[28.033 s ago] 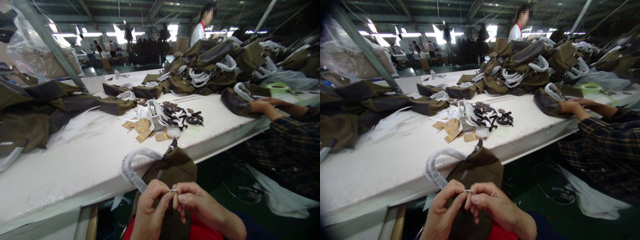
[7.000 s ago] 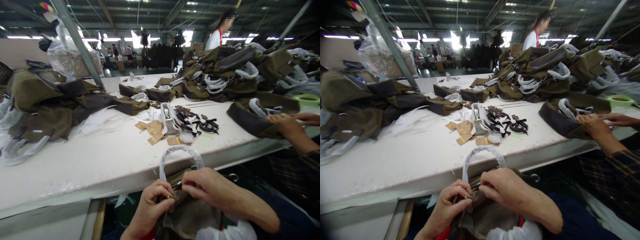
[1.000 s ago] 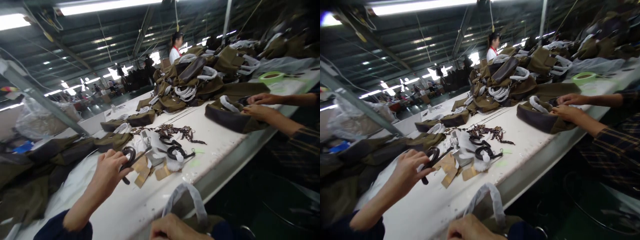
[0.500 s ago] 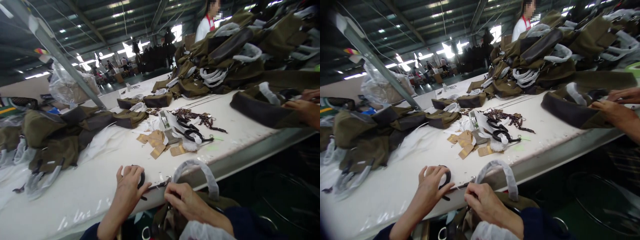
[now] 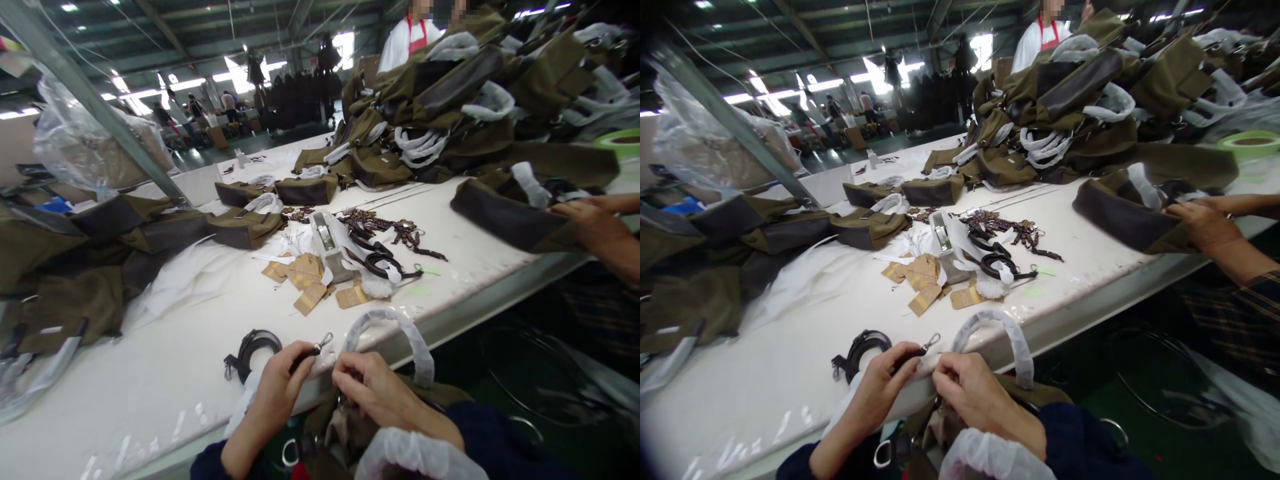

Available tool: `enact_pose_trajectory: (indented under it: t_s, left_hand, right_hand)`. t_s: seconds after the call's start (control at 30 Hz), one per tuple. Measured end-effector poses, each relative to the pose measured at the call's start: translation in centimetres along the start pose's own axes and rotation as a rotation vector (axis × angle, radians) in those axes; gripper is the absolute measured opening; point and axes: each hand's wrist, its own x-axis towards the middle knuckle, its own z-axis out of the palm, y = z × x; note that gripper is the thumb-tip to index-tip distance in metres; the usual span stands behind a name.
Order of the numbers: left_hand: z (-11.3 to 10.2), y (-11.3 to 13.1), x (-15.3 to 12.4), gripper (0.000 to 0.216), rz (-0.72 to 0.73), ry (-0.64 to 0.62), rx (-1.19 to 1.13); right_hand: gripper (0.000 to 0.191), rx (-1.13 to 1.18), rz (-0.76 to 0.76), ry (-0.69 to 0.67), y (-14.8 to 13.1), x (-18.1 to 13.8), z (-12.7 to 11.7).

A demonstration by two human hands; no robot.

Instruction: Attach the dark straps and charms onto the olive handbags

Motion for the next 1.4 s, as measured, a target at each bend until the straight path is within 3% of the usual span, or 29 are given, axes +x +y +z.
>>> enact_pose_trajectory:
  t_s: [0.33, 0.57, 0.73, 0.9, 1.03, 1.13, 1.23, 1.3, 1.4]
  left_hand:
    - [-0.5, -0.7, -0.1, 0.018, 0.108, -0.011, -0.07]
    - [-0.9, 0.7, 0.1, 0.021, 0.103, -0.143, -0.119]
    - [0.1, 0.6, 0.7, 0.016, -0.009, -0.042, -0.305]
    - [0.2, 0.8, 0.8, 0.014, -0.068, -0.011, -0.341]
    - [-0.3, 1.1, 0.6, 0.014, -0.085, -0.018, -0.358]
    - [-0.7, 1.2, 0.5, 0.014, -0.095, -0.036, -0.389]
    - [-1.0, 1.5, 0.3, 0.014, -0.09, -0.05, -0.477]
    - [-1.0, 1.9, 0.1, 0.018, -0.142, -0.103, -0.592]
    - [-0.9, 2.7, -0.2, 0.025, -0.216, -0.213, -0.749]
  right_hand:
    - [0.019, -0.014, 0.088, -0.016, -0.5, 0.8, 0.2]
    - [0.019, -0.008, 0.079, -0.032, -0.3, 1.0, 0.7]
    - [0.019, -0.11, 0.004, 0.004, -0.6, 0.9, 0.8]
    - [0.021, -0.16, -0.004, -0.009, -1.2, 1.0, 0.6]
    - [0.016, -0.264, -0.082, -0.095, -2.2, 0.2, -0.8]
    - [0.01, -0.532, -0.194, -0.149, -2.7, -0.9, -2.9]
    - [0.014, -0.74, -0.194, -0.144, -3.0, -1.7, -4.8]
    - [0.014, -0.699, -0.184, -0.084, -3.3, -1.8, -5.5]
    - [0.018, -0.433, -0.185, 0.041, -3.7, -1.4, -5.2]
